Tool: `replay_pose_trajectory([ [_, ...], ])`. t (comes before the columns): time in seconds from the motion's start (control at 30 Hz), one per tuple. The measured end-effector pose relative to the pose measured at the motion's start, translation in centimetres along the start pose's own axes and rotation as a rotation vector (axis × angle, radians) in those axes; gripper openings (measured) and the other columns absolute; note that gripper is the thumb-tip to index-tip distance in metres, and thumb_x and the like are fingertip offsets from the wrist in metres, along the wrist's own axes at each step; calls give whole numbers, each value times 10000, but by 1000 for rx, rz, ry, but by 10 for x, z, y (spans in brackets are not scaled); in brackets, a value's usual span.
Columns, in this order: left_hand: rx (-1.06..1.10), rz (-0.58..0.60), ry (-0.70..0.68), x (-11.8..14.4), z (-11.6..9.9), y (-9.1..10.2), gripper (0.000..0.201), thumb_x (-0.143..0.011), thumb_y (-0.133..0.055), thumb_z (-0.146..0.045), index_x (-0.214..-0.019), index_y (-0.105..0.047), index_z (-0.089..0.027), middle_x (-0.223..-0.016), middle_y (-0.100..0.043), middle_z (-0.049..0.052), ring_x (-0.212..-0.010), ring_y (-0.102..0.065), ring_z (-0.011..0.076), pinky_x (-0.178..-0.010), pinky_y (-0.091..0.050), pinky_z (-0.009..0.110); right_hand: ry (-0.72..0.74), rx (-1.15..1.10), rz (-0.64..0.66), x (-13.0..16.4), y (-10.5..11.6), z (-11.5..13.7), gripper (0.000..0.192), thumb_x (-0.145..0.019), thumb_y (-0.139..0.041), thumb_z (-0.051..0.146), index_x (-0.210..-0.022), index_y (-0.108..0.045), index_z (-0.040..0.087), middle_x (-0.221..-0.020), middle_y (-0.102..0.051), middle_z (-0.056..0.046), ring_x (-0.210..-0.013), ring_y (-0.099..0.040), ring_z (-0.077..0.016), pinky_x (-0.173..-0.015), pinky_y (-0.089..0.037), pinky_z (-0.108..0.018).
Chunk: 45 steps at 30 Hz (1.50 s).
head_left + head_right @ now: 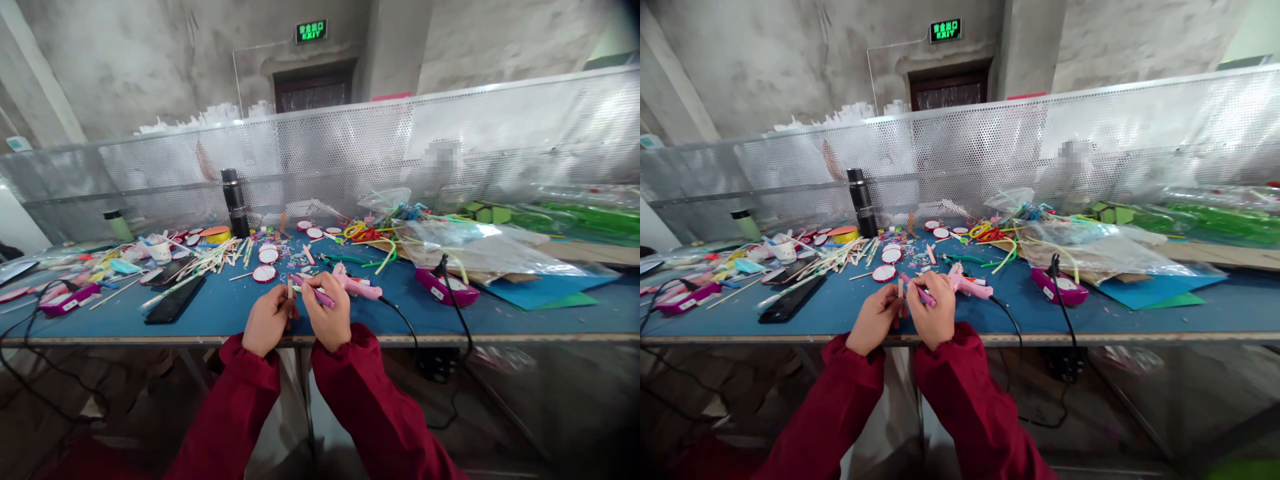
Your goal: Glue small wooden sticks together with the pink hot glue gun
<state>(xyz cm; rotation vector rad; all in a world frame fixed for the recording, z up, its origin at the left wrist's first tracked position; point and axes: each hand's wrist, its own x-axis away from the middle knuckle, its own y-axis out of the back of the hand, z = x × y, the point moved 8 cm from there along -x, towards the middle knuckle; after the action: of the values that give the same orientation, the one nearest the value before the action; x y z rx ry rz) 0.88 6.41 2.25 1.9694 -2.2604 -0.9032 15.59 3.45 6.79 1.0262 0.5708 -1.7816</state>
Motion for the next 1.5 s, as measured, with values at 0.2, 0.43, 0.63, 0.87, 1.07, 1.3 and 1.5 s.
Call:
replay_pose_trajectory([
  [0.2, 3, 4, 0, 1, -1, 0, 113, -968, -499, -280, -985, -590, -215, -713, -668, -29, -492, -581, 131, -522, -447, 251, -11, -1, -13, 0, 1, -1, 175, -929, -591, 202, -760, -596, 244, -737, -654, 12, -761, -607, -196, -765, -465, -361],
  [0.43, -2, 3, 1, 0, 0, 0, 113, -964, -505, -278, -994, -593, -214, -717, -677, -25, -491, -585, 132, -515, -446, 250, -11, 11, -2, 0, 0, -1, 181, -918, -586, 190, -745, -588, 243, -727, -648, 10, -758, -603, -197, -767, -464, -362],
  [0.63, 5, -2, -5, 0, 0, 0, 112, -963, -508, -278, -986, -596, -212, -715, -675, -24, -489, -581, 130, -513, -447, 247, -6, 1, 24, 0, -2, 0, 164, -919, -590, 198, -761, -598, 242, -735, -659, 12, -759, -607, -195, -773, -465, -361],
  [0.87, 15, -5, 5, 0, 0, 1, 118, -973, -509, -298, -979, -591, -213, -720, -676, -23, -492, -587, 128, -514, -447, 242, -9, 11, 16, 0, -1, 0, 164, -931, -589, 211, -771, -601, 246, -749, -667, 6, -776, -612, -200, -778, -473, -370],
  [1.07, 11, 0, -11, 1, -3, 1, 117, -980, -503, -299, -981, -580, -211, -729, -671, -23, -501, -588, 129, -516, -447, 244, -9, 18, 6, 0, 0, 1, 186, -921, -576, 196, -743, -580, 246, -721, -647, 15, -746, -597, -192, -764, -469, -365],
  [1.3, 15, -8, -9, 1, -3, 1, 116, -980, -502, -296, -979, -577, -208, -733, -679, -22, -500, -581, 128, -517, -442, 243, -6, 21, 5, 0, 0, 0, 182, -916, -582, 190, -741, -581, 241, -723, -642, 12, -758, -593, -197, -767, -462, -367],
  [1.5, 8, -5, -13, 1, -3, 1, 126, -989, -503, -312, -979, -574, -209, -732, -678, -20, -501, -585, 131, -515, -442, 248, -13, 18, 18, 0, -1, 0, 181, -910, -587, 188, -738, -583, 243, -719, -642, 10, -756, -594, -198, -763, -467, -368],
])
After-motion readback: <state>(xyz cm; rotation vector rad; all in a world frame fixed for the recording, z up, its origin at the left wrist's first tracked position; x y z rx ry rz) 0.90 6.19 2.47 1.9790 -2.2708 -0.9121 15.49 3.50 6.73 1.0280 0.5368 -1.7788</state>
